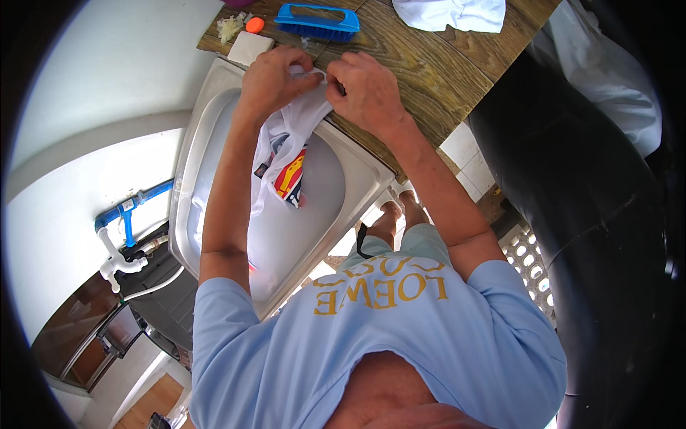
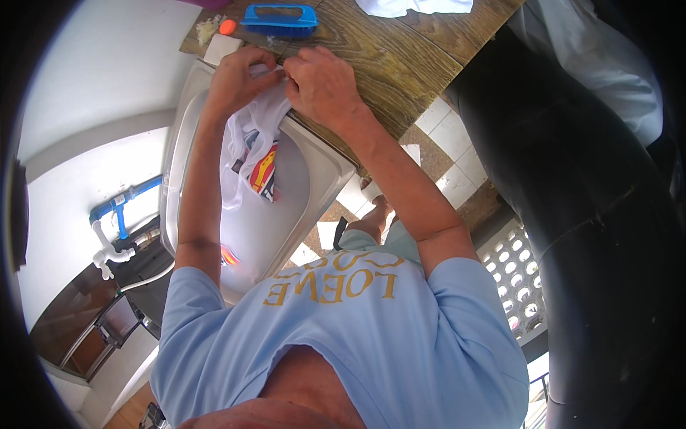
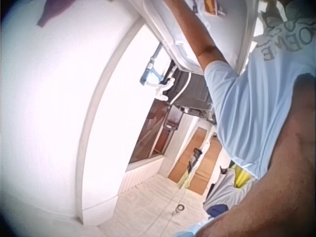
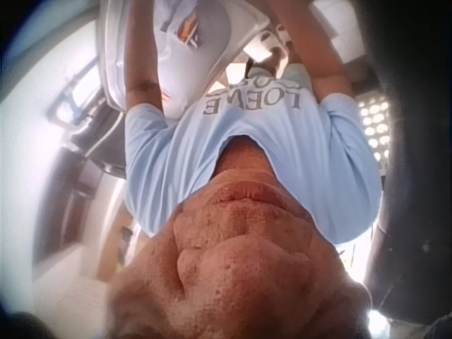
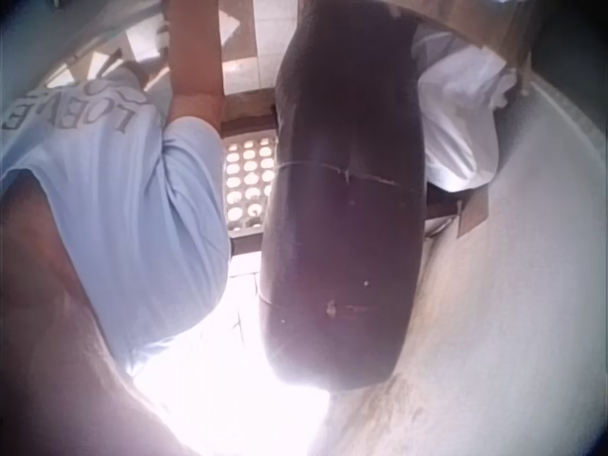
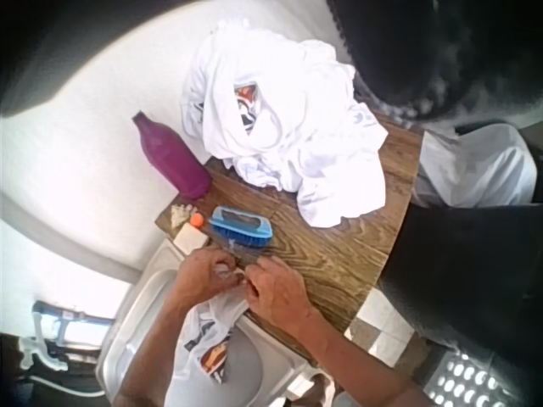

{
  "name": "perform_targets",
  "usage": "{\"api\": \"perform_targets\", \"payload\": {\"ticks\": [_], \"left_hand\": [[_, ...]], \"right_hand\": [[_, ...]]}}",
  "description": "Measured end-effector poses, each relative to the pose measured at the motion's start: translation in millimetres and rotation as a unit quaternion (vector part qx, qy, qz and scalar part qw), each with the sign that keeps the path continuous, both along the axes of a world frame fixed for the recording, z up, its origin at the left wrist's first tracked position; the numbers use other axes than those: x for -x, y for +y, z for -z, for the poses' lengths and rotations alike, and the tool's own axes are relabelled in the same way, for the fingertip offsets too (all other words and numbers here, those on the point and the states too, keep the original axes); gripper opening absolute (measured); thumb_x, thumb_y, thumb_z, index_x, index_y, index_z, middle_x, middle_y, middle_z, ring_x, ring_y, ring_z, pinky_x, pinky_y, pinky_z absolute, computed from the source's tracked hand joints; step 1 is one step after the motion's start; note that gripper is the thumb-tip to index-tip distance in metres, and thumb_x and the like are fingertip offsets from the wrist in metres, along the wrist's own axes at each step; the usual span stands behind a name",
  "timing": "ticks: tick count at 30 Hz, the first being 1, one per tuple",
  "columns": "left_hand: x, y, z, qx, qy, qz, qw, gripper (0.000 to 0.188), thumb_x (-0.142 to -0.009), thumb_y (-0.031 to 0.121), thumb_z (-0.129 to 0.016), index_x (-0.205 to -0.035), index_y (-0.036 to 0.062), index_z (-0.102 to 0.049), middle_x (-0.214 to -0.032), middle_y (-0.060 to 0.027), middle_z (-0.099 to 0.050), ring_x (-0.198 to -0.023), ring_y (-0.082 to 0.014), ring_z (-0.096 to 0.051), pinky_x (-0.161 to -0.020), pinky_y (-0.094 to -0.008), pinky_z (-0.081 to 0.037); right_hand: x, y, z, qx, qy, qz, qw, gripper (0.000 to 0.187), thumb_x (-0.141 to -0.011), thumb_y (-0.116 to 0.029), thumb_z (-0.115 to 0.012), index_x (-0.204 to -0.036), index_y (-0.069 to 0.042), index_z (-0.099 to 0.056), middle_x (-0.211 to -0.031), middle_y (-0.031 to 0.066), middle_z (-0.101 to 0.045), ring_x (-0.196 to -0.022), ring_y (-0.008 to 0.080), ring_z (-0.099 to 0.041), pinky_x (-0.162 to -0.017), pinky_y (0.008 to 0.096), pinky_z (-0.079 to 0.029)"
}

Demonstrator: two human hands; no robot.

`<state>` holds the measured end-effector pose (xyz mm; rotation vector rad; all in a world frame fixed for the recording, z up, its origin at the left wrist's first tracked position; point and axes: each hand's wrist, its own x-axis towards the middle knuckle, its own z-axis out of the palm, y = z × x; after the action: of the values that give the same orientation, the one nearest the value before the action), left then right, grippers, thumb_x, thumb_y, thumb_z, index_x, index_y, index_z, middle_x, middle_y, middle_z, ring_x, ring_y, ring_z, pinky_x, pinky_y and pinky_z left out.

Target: The person washes a white t-shirt by hand in a sink, applying soap from a bottle and scrubbing the fabric with their hands and a brush.

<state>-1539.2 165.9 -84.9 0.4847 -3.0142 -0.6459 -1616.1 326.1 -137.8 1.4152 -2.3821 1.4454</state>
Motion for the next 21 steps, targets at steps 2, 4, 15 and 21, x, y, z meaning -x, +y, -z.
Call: {"api": "perform_targets", "payload": {"ticks": [2, 4, 15, 21], "left_hand": [[1, -1, 3, -0.001, 0.004, -0.001, 1.0, 0.021, -0.072, 0.017, -0.072, -0.086, 0.0033, -0.066, -0.086, -0.0089, -0.065, -0.079, -0.0255, -0.063, -0.073, -0.0336, -0.048], [1, -7, 8, -0.004, 0.009, -0.004, 1.0, 0.021, -0.07, 0.024, -0.075, -0.082, 0.008, -0.067, -0.087, -0.0075, -0.066, -0.081, -0.0282, -0.063, -0.072, -0.0374, -0.049], [3, -3, 1, 0.006, -0.02, 0.012, 1.0, 0.019, -0.073, 0.016, -0.072, -0.086, 0.0036, -0.065, -0.087, -0.009, -0.066, -0.081, -0.0254, -0.063, -0.075, -0.033, -0.049], [3, -6, 2, -0.023, -0.002, 0.022, 0.999, 0.018, -0.073, 0.015, -0.07, -0.086, 0.0034, -0.065, -0.085, -0.0094, -0.066, -0.081, -0.0258, -0.063, -0.076, -0.0331, -0.049]], "right_hand": [[0, 1, -1, -0.001, 0.0, 0.001, 1.0, 0.006, -0.068, -0.011, -0.066, -0.071, -0.009, -0.061, -0.075, 0.0061, -0.058, -0.08, 0.0271, -0.06, -0.067, 0.0399, -0.052], [0, 0, -1, -0.01, -0.003, -0.003, 1.0, 0.007, -0.068, -0.011, -0.066, -0.071, -0.009, -0.061, -0.075, 0.0063, -0.058, -0.08, 0.0271, -0.06, -0.067, 0.0398, -0.052], [1, 0, 1, 0.028, 0.005, 0.002, 1.0, 0.005, -0.069, -0.01, -0.066, -0.07, -0.008, -0.061, -0.07, 0.0056, -0.056, -0.073, 0.0267, -0.058, -0.062, 0.0387, -0.049], [1, 1, -1, 0.002, -0.003, -0.004, 1.0, 0.007, -0.068, -0.011, -0.067, -0.072, -0.009, -0.062, -0.074, 0.0055, -0.057, -0.078, 0.0268, -0.059, -0.066, 0.0395, -0.051]]}}
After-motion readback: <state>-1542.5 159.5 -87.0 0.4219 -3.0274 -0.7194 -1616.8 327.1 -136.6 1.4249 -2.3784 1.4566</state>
